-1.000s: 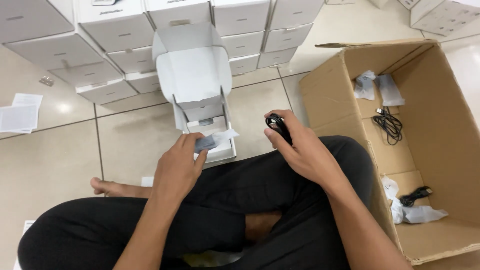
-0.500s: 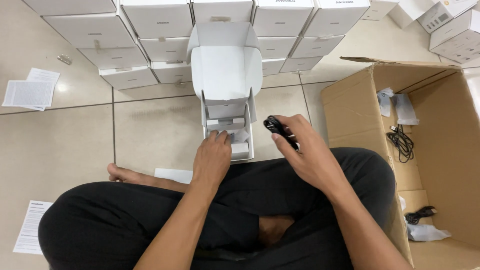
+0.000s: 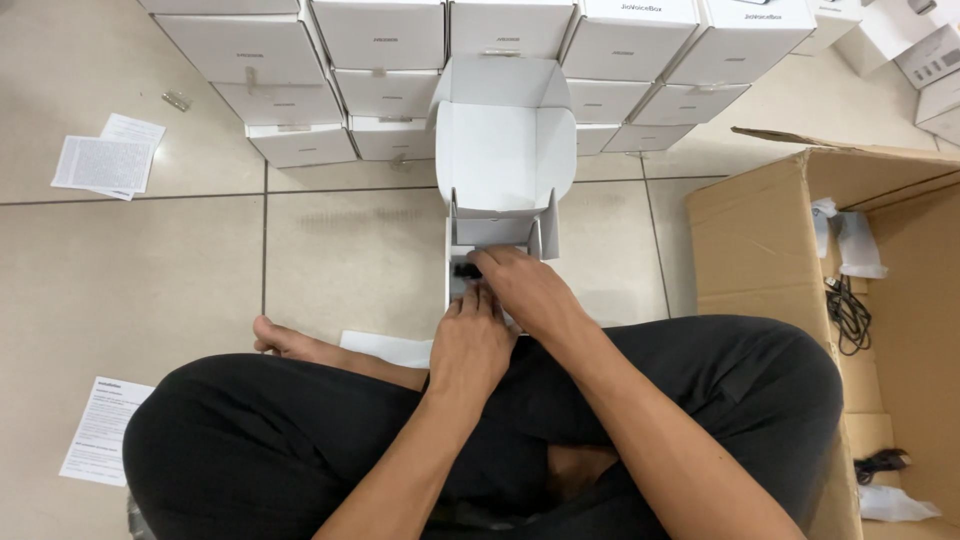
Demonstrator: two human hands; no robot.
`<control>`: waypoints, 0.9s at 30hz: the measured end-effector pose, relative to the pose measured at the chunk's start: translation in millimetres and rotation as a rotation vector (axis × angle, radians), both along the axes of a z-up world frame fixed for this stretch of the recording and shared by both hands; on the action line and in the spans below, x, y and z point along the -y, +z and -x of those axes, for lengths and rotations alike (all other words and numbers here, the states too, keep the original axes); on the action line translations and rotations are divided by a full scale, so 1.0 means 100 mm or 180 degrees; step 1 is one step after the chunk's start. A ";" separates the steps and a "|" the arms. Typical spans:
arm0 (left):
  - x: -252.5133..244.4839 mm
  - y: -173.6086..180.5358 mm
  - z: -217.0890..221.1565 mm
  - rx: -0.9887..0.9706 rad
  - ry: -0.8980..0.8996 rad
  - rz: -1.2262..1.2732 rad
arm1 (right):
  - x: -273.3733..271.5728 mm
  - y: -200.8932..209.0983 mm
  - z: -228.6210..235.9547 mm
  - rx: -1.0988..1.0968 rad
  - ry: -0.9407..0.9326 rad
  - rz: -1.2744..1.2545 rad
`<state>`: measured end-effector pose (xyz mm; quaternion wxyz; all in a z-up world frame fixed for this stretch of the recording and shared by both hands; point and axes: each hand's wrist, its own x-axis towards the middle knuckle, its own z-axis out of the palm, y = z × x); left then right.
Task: The person packs electronic device components and QR code stickers into product boxes.
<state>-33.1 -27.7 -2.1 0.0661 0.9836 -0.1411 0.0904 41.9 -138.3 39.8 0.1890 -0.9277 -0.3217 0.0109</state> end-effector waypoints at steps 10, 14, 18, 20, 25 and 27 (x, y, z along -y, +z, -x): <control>0.02 0.28 0.08 -0.0504 -0.0177 0.0247 | 0.10 -0.02 0.04 0.0356 0.0112 -0.0237; 0.02 0.15 0.10 -0.0787 -0.0041 0.0339 | -0.01 0.06 -0.01 0.0802 -0.0210 -0.0169; 0.01 0.11 0.11 -0.0980 -0.0084 0.0203 | -0.03 0.10 -0.01 0.1071 -0.0338 -0.0013; 0.01 0.13 0.08 -0.0966 -0.0100 0.0146 | -0.09 0.50 -0.02 0.1433 -0.0374 -0.0075; 0.01 0.12 0.11 -0.1007 -0.0098 0.0079 | 0.00 0.66 -0.16 0.2138 -0.0393 -0.0038; 0.02 0.17 0.09 -0.1090 -0.0118 0.0082 | 0.17 0.46 -0.22 0.1759 -0.0312 0.0132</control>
